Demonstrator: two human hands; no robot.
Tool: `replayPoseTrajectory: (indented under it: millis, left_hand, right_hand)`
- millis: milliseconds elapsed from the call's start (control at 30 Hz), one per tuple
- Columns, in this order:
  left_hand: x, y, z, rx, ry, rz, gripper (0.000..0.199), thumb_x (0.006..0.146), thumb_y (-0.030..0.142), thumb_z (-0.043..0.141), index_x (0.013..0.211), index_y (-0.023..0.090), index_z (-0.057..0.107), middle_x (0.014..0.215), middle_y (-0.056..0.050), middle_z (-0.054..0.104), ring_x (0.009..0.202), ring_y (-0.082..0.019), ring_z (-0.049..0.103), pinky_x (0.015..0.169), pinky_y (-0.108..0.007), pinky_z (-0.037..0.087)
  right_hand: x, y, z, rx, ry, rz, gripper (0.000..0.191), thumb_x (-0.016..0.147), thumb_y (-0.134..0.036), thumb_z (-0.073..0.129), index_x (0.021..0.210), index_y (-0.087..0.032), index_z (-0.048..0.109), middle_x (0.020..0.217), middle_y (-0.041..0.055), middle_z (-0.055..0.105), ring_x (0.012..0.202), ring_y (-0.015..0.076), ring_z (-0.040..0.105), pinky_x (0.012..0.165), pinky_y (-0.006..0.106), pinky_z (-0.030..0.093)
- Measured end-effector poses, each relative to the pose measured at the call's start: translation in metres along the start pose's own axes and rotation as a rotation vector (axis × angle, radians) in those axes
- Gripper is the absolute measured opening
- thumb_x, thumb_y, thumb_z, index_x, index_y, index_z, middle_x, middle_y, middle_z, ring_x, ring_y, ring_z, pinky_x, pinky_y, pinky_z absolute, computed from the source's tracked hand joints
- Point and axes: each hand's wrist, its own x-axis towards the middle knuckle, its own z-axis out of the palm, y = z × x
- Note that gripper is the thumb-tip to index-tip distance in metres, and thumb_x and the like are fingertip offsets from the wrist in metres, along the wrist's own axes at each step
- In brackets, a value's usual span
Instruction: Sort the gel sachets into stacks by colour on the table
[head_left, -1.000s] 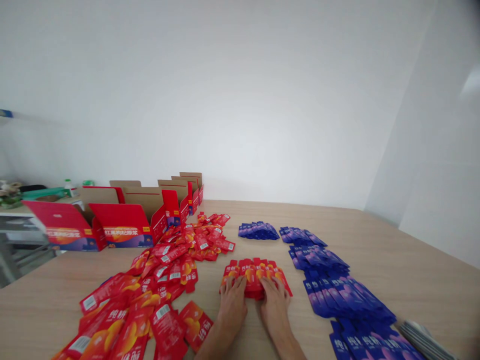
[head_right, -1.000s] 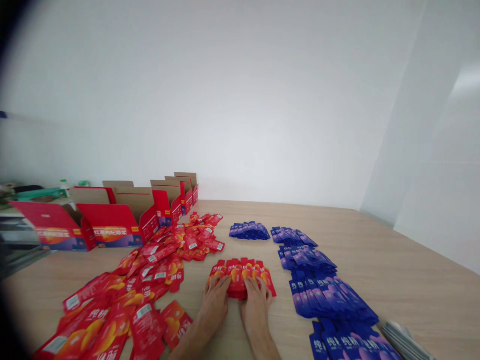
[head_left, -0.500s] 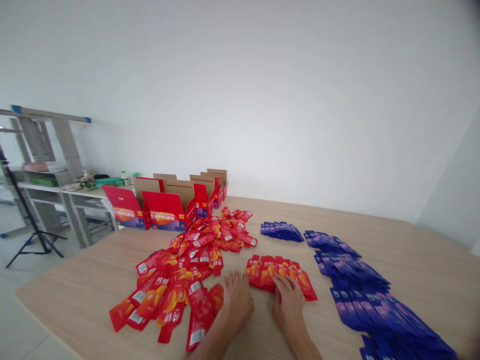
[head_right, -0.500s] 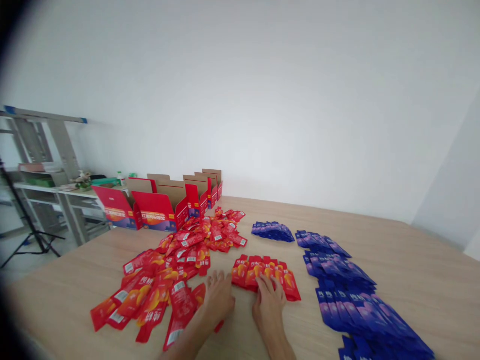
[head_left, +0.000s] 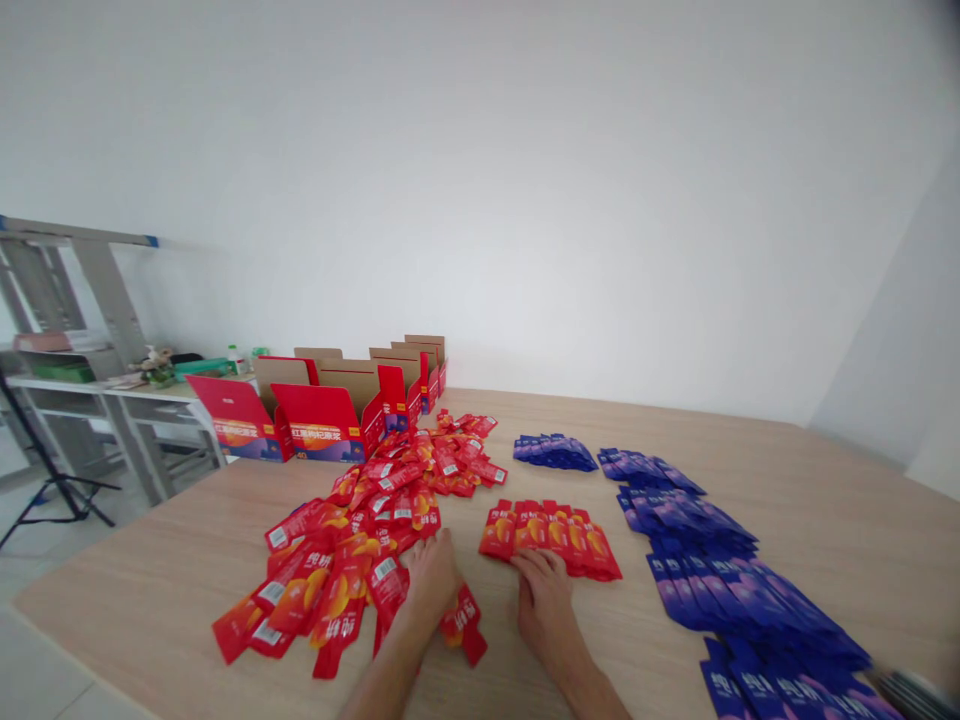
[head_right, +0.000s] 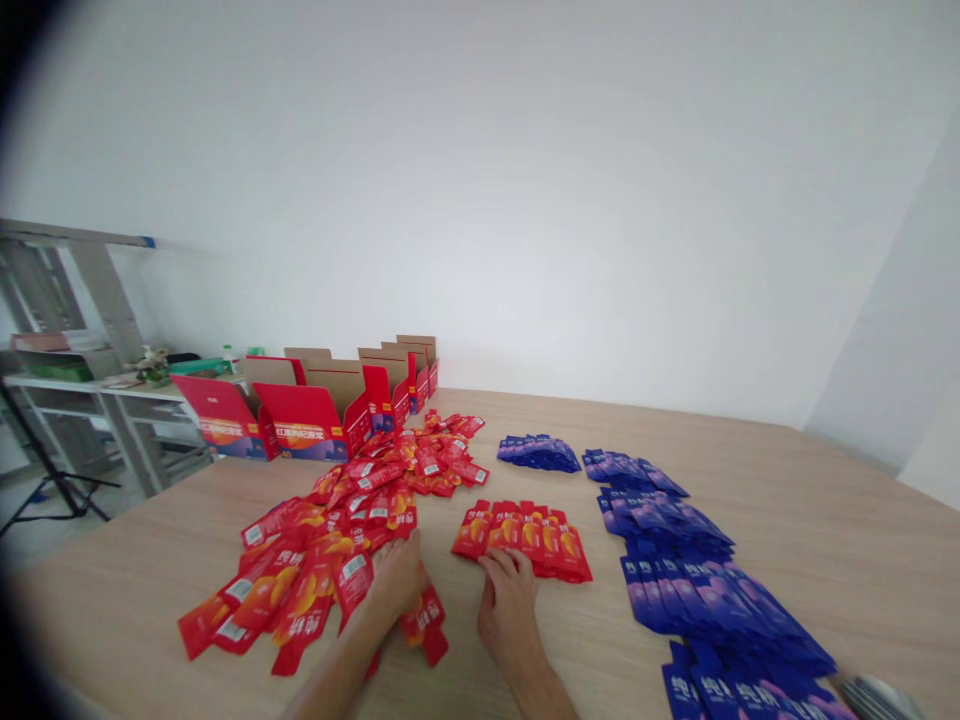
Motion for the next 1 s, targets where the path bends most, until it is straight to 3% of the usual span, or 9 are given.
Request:
replayPoseTrajectory:
  millis: [200, 300, 400, 467, 567, 667, 767, 867, 1000]
  left_hand:
    - [0.018, -0.001, -0.003, -0.355, -0.094, 0.063, 0.036, 0.069, 0.009, 0.057, 0.101, 0.014, 0.072, 0.097, -0.009, 0.073, 0.090, -0.021, 0.066, 0.079, -0.028, 0.046]
    - [0.024, 0.002, -0.012, -0.770, -0.184, 0.084, 0.025, 0.066, 0.018, 0.066, 0.089, 0.015, 0.074, 0.074, -0.003, 0.070, 0.067, -0.016, 0.062, 0.063, -0.024, 0.044]
    - [0.029, 0.008, -0.017, -1.172, -0.218, 0.037, 0.028, 0.059, 0.026, 0.075, 0.084, 0.014, 0.072, 0.065, 0.000, 0.066, 0.058, -0.014, 0.059, 0.060, -0.025, 0.044]
    - [0.031, 0.011, -0.016, -1.338, -0.226, -0.009, 0.032, 0.055, 0.028, 0.079, 0.083, 0.014, 0.070, 0.066, 0.000, 0.066, 0.057, -0.014, 0.061, 0.061, -0.027, 0.046]
    - [0.032, 0.016, -0.007, -1.531, -0.209, -0.057, 0.039, 0.052, 0.030, 0.083, 0.084, 0.015, 0.066, 0.070, -0.001, 0.067, 0.063, -0.016, 0.064, 0.066, -0.030, 0.050]
    - [0.028, 0.023, 0.005, -1.623, -0.161, -0.085, 0.041, 0.051, 0.031, 0.085, 0.081, 0.017, 0.061, 0.071, 0.002, 0.065, 0.064, -0.015, 0.063, 0.064, -0.029, 0.051]
    - [0.018, 0.031, 0.018, -1.644, -0.176, -0.038, 0.039, 0.054, 0.031, 0.086, 0.078, 0.018, 0.057, 0.069, 0.004, 0.062, 0.063, -0.012, 0.061, 0.064, -0.027, 0.051]
    - [0.010, 0.037, 0.033, -1.610, -0.256, 0.034, 0.042, 0.053, 0.033, 0.087, 0.078, 0.017, 0.058, 0.072, 0.001, 0.065, 0.066, -0.014, 0.062, 0.068, -0.030, 0.052]
    - [0.006, 0.039, 0.046, -1.367, -0.469, 0.198, 0.049, 0.055, 0.036, 0.087, 0.094, 0.014, 0.066, 0.086, -0.007, 0.071, 0.071, -0.018, 0.064, 0.064, -0.029, 0.051]
  right_hand:
    - [0.001, -0.010, -0.006, 0.184, -0.049, 0.060, 0.040, 0.089, -0.018, 0.040, 0.113, -0.022, 0.072, 0.120, 0.0097, 0.068, 0.114, 0.0258, 0.056, 0.103, 0.043, 0.040]
    - [0.003, -0.015, -0.008, 0.384, -0.086, 0.137, 0.038, 0.094, -0.036, 0.041, 0.111, -0.020, 0.072, 0.113, 0.0106, 0.071, 0.106, 0.0255, 0.061, 0.095, 0.040, 0.045]
    - [0.006, -0.015, -0.010, 0.639, -0.123, 0.338, 0.052, 0.094, -0.057, 0.040, 0.118, -0.019, 0.067, 0.101, 0.0097, 0.073, 0.089, 0.0240, 0.067, 0.080, 0.035, 0.051]
    - [0.009, -0.011, -0.013, 0.764, -0.053, 0.450, 0.061, 0.090, -0.064, 0.044, 0.124, -0.017, 0.063, 0.101, 0.0101, 0.073, 0.088, 0.0242, 0.068, 0.078, 0.035, 0.053]
    - [0.012, -0.005, -0.017, 0.802, 0.107, 0.518, 0.064, 0.084, -0.066, 0.055, 0.124, -0.017, 0.061, 0.121, 0.0131, 0.067, 0.108, 0.0260, 0.063, 0.091, 0.036, 0.051]
    - [0.014, -0.003, -0.017, 0.810, 0.164, 0.559, 0.064, 0.082, -0.065, 0.058, 0.124, -0.017, 0.060, 0.126, 0.0132, 0.064, 0.114, 0.0262, 0.061, 0.093, 0.034, 0.050]
    - [0.014, -0.009, -0.014, 0.924, 0.077, 0.562, 0.063, 0.081, -0.066, 0.059, 0.120, -0.016, 0.061, 0.102, 0.0101, 0.070, 0.091, 0.0237, 0.065, 0.074, 0.031, 0.052]
    - [0.015, -0.013, -0.012, 0.955, 0.026, 0.537, 0.049, 0.082, -0.064, 0.060, 0.097, -0.018, 0.065, 0.077, 0.0028, 0.065, 0.067, 0.0173, 0.058, 0.059, 0.026, 0.045]
    - [0.014, -0.010, -0.017, 0.820, 0.058, 0.495, 0.046, 0.082, -0.063, 0.059, 0.068, -0.020, 0.055, 0.061, -0.0024, 0.051, 0.058, 0.0135, 0.045, 0.053, 0.024, 0.034]
